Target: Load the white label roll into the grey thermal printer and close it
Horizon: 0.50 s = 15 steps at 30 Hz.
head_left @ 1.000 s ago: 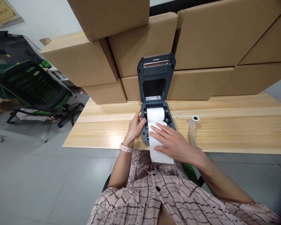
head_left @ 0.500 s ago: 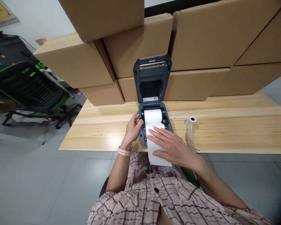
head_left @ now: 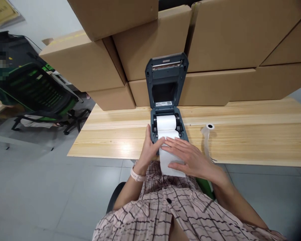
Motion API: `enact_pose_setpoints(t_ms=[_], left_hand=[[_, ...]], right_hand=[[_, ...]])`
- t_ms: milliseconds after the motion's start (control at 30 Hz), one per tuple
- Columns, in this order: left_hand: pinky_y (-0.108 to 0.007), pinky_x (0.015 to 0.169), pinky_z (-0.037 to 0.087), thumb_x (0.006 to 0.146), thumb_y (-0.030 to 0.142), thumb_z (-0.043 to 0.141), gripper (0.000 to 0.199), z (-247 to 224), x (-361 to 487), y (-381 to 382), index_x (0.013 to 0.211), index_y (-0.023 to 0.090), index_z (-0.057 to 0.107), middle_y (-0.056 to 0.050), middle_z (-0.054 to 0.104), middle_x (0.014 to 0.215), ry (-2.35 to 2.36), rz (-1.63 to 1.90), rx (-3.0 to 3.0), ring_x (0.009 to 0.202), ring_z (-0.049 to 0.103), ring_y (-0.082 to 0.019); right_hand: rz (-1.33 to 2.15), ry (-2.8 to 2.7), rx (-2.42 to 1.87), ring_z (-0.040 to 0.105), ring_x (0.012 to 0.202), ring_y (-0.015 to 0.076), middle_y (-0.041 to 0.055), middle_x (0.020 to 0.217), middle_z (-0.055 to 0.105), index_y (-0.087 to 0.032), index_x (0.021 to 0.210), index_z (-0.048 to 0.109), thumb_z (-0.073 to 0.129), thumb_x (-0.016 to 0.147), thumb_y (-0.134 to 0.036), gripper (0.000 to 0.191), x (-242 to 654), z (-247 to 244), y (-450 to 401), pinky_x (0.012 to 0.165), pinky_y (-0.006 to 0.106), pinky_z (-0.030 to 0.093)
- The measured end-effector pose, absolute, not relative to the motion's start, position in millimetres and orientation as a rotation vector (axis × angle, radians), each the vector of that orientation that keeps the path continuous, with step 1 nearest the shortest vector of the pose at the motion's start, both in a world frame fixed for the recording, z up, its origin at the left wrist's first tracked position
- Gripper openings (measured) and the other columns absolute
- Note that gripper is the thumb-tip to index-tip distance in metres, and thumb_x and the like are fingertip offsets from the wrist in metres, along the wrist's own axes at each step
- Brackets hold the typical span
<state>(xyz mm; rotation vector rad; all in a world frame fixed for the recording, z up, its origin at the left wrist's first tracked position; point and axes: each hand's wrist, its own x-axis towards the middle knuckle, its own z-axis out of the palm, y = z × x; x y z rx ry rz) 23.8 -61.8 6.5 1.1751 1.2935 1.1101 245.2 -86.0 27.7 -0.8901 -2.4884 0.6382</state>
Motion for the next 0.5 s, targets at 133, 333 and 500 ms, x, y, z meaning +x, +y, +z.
enact_pose_setpoints(t_ms=[133,333,500], left_hand=[[-0.049,0.137,0.027,0.089,0.045,0.079,0.113,9,23,-90,0.173,0.029,0.006,-0.008,0.013,0.183,1.262,1.036,1.131,0.169,0.018,-0.034],[-0.049,0.137,0.026,0.089,0.052,0.079,0.110,10,21,-102,0.173,0.035,0.009,-0.003,0.005,0.185,1.289,1.026,1.132,0.171,0.006,-0.034],[-0.055,0.130,0.039,0.086,0.048,0.084,0.117,21,21,-111,0.173,0.037,0.007,-0.007,0.008,0.184,1.249,1.043,1.005,0.163,0.031,-0.040]], right_hand=[[0.752,-2.474,-0.862,0.064,0.141,0.0299,-0.0011,0.154,0.066,-0.040,0.151,0.062,0.060,0.103,-0.061,0.053,280,80,-67,0.118,0.055,0.054],[0.278,-1.784,-1.012,0.059,0.142,0.0221,0.0063,0.151,0.067,-0.022,0.152,0.057,0.051,0.112,-0.044,0.047,271,154,44,0.126,0.049,0.042],[0.831,-1.545,-1.049,0.061,0.142,0.0208,0.0068,0.155,0.063,-0.016,0.155,0.050,0.016,0.118,-0.046,0.059,239,163,142,0.122,0.047,0.049]])
